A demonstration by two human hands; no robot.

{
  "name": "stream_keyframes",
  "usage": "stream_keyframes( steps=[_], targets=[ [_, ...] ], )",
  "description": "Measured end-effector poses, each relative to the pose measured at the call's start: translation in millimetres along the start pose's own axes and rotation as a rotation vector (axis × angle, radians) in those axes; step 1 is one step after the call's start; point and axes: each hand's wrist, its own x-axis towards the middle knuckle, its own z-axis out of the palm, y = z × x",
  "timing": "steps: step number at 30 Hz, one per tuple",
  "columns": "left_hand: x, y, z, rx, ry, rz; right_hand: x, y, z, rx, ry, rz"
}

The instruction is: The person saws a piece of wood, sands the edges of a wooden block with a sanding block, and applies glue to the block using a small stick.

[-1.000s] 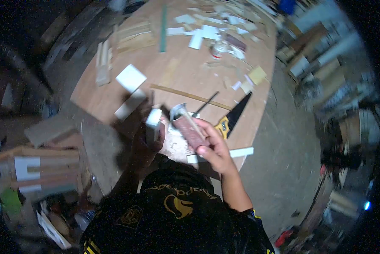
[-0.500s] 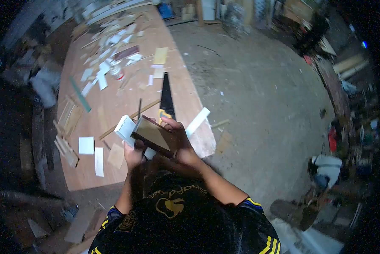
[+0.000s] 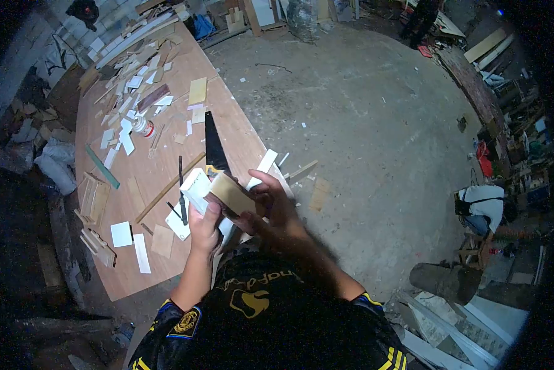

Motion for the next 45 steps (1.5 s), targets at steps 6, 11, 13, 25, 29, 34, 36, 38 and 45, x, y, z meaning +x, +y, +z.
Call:
stream_keyframes(
  steps=[6, 11, 13, 25, 29, 34, 36, 38, 45],
  targets=[
    [-5, 13, -12, -0.053, -0.073, -0.016, 1, -2, 12, 0.046, -0.174, 0.182],
    [-7, 29, -38, 0.206, -0.089, -0.026, 4, 7, 40, -0.079, -0.087, 0.044],
    [-11, 44, -40, 0.187, 0.001, -0.173, 8, 12, 46, -0.150, -0.089, 0.054],
    [-12, 40, -108, -0.126, -0.181, -0.189, 20, -4, 96, -0.123, 0.127, -0.034],
    [-9, 53, -94, -0.167, -0.112, -0.316, 38, -21, 105, -0.516, 0.401, -0.402],
    [-2, 48, -92, -0.015, -0.148, -0.273, 51, -28, 129, -0.869, 0.354, -0.564],
    [2, 55, -87, 0.103, -0.102, -0.274, 58, -25, 131, -0.835, 0.348, -0.645],
    [4, 62, -87, -0.092, -0.309, -0.344, 65, -17, 123, -1.010, 0.274, -0.617],
    [4, 60, -95, -0.097, -0.141, -0.387, 73, -16, 119, -1.051, 0.348, -0.560]
  ],
)
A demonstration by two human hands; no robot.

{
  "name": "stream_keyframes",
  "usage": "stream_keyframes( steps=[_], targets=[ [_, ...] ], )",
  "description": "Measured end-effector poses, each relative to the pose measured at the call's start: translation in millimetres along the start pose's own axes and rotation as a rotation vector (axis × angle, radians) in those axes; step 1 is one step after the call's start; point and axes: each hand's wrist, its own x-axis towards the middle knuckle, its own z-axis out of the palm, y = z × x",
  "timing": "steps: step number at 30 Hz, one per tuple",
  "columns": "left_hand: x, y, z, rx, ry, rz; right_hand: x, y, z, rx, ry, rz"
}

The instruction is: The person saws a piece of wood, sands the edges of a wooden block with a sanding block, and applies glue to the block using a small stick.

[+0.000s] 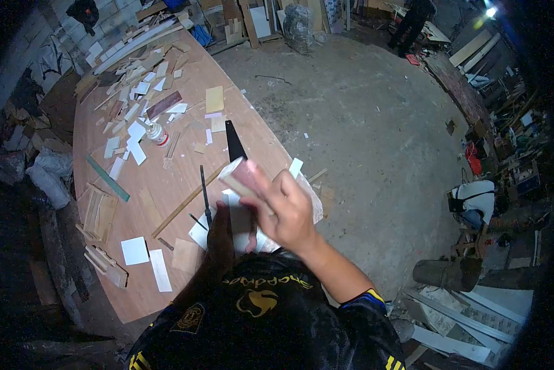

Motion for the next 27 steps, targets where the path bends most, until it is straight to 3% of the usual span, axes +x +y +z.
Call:
stream_keyframes(
  steps=[3, 5, 6, 9, 17, 19, 21, 23, 24, 25, 26, 27],
  targets=[
    [6, -1, -10, 0.000, -0.098, 0.001, 5, 3, 7, 0.081, 0.052, 0.026],
    [7, 0, -11, 0.012, -0.135, 0.008, 0, -5, 10, 0.117, 0.010, -0.083],
    [11, -5, -2, 0.138, 0.092, 0.131, -3, -12, 6, 0.115, -0.059, -0.063],
    [6, 4, -6, 0.055, 0.005, -0.049, 13, -2, 3, 0.033, -0.064, 0.055],
    [1, -4, -17, -0.024, 0.007, -0.082, 8, -2, -10, 0.071, -0.126, 0.088],
    [4, 4, -18, 0.137, -0.257, 0.063, 12, 11, -14, 0.137, 0.101, 0.211],
    [9, 3, -19, 0.119, -0.250, 0.097, 11, 6, -21, 0.203, 0.157, 0.203],
    [22, 0, -26, 0.314, -0.334, 0.375, 10, -5, -27, 0.467, 0.203, 0.302],
    [22, -2, -27, 0.315, -0.340, 0.375, 9, -8, -27, 0.481, 0.214, 0.282],
    [19, 7, -20, 0.543, -0.254, 0.503, 8, -8, -31, 0.478, 0.218, 0.282],
    [16, 15, -14, 0.771, -0.161, 0.630, 7, -7, -35, 0.402, 0.134, 0.247],
    [14, 22, -11, 0.770, -0.164, 0.628, 5, -7, -38, 0.326, 0.050, 0.213]
  ],
)
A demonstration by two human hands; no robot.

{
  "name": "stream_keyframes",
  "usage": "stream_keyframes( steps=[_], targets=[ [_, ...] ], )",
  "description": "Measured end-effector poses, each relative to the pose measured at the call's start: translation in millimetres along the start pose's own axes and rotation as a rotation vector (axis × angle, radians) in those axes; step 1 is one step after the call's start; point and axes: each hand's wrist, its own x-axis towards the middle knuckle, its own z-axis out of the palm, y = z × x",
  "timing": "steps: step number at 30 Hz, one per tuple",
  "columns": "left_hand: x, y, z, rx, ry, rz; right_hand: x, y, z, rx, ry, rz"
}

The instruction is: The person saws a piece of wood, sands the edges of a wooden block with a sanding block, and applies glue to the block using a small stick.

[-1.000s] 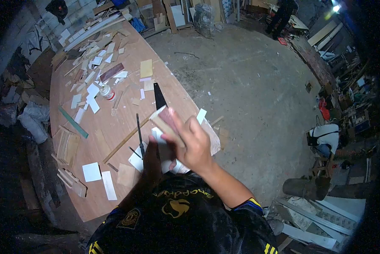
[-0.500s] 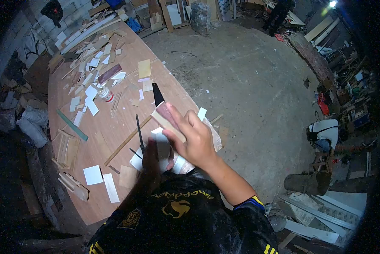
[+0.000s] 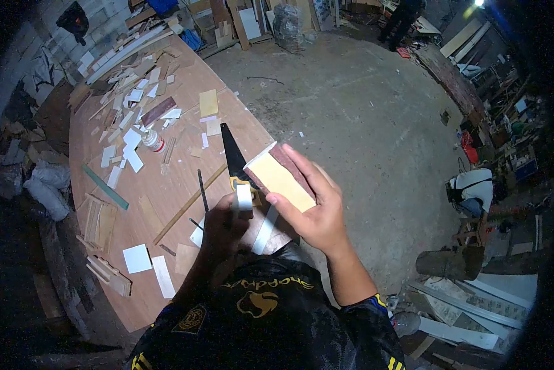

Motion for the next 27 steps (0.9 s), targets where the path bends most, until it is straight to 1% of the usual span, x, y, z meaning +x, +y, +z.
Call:
stream_keyframes(
  steps=[2, 3, 4, 5, 6, 8, 9, 11, 12, 14, 16, 17, 18, 20, 23, 27],
  targets=[
    [4, 8, -5, 0.194, -0.050, -0.011, -1, 2, -1, 0.008, 0.001, -0.009],
    [3, 6, -4, 0.193, -0.047, -0.014, -3, 2, -1, 0.045, 0.000, 0.020],
    [2, 4, -4, 0.190, 0.007, -0.004, -4, 2, -1, 0.083, -0.002, 0.050],
    [1, 3, -3, 0.187, 0.062, 0.006, -4, 3, -1, 0.084, -0.008, 0.052],
    [2, 3, -6, 0.187, 0.065, 0.002, -3, 3, -1, 0.072, -0.030, 0.050],
    [4, 4, -15, 0.619, -0.257, 0.217, -3, 3, -1, 0.060, -0.053, 0.050],
    [3, 6, -14, 0.618, -0.257, 0.217, -2, 4, -1, 0.036, -0.079, 0.049],
    [-1, 9, -10, 0.199, -0.188, -0.120, 0, 5, -1, 0.009, -0.105, 0.044],
    [-3, 7, -9, 0.198, -0.188, -0.121, 0, 7, -1, 0.017, -0.131, 0.077],
    [-6, 3, -7, 0.361, -0.196, -0.107, 0, 7, 2, 0.026, -0.158, 0.112],
    [-7, 2, -4, 0.398, -0.177, -0.082, 0, 4, 7, -0.038, -0.183, 0.038],
    [-7, 2, -3, 0.436, -0.160, -0.054, 0, 4, 8, -0.154, -0.208, 0.022],
    [-6, 4, -2, 0.432, -0.166, -0.053, 2, 3, 9, -0.157, -0.204, 0.026],
    [-2, 7, -1, 0.408, -0.129, -0.133, 6, 1, 10, -0.173, -0.238, 0.058],
    [3, 6, -8, 0.487, -0.175, -0.106, 3, 7, 8, -0.171, -0.256, 0.039],
    [8, -5, -12, 0.506, -0.146, -0.067, 1, 7, 5, -0.120, -0.255, 0.017]
  ],
)
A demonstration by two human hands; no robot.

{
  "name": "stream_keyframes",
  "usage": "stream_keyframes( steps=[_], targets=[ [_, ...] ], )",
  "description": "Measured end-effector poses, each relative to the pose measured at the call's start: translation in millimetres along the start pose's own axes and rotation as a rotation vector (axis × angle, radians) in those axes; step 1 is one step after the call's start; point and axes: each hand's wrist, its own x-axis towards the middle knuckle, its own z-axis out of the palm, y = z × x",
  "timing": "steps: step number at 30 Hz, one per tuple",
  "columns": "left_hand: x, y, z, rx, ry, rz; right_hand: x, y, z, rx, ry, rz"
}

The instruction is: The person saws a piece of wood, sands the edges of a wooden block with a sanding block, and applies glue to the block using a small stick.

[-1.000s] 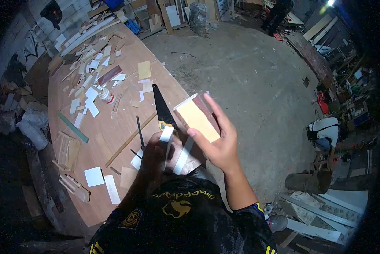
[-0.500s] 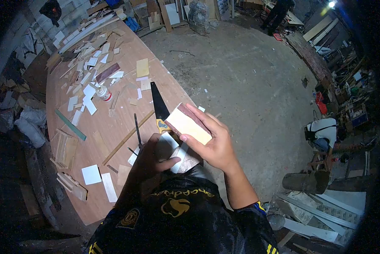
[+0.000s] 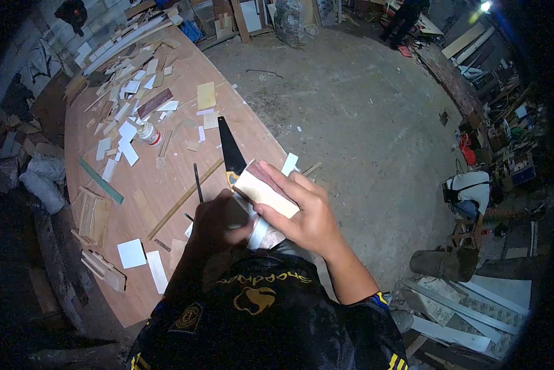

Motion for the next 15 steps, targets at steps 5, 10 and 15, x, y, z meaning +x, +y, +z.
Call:
stream_keyframes(
  steps=[5, 10, 15],
  targets=[
    [11, 16, 10, -0.124, -0.001, 0.090, 12, -4, -7, -0.006, -0.002, 0.047],
    [14, 19, 10, -0.123, -0.016, 0.047, 8, -1, -11, -0.036, 0.060, -0.054],
    [16, 10, 20, 0.039, -0.134, 0.018, 11, -2, -17, -0.109, 0.096, 0.003]
  ],
)
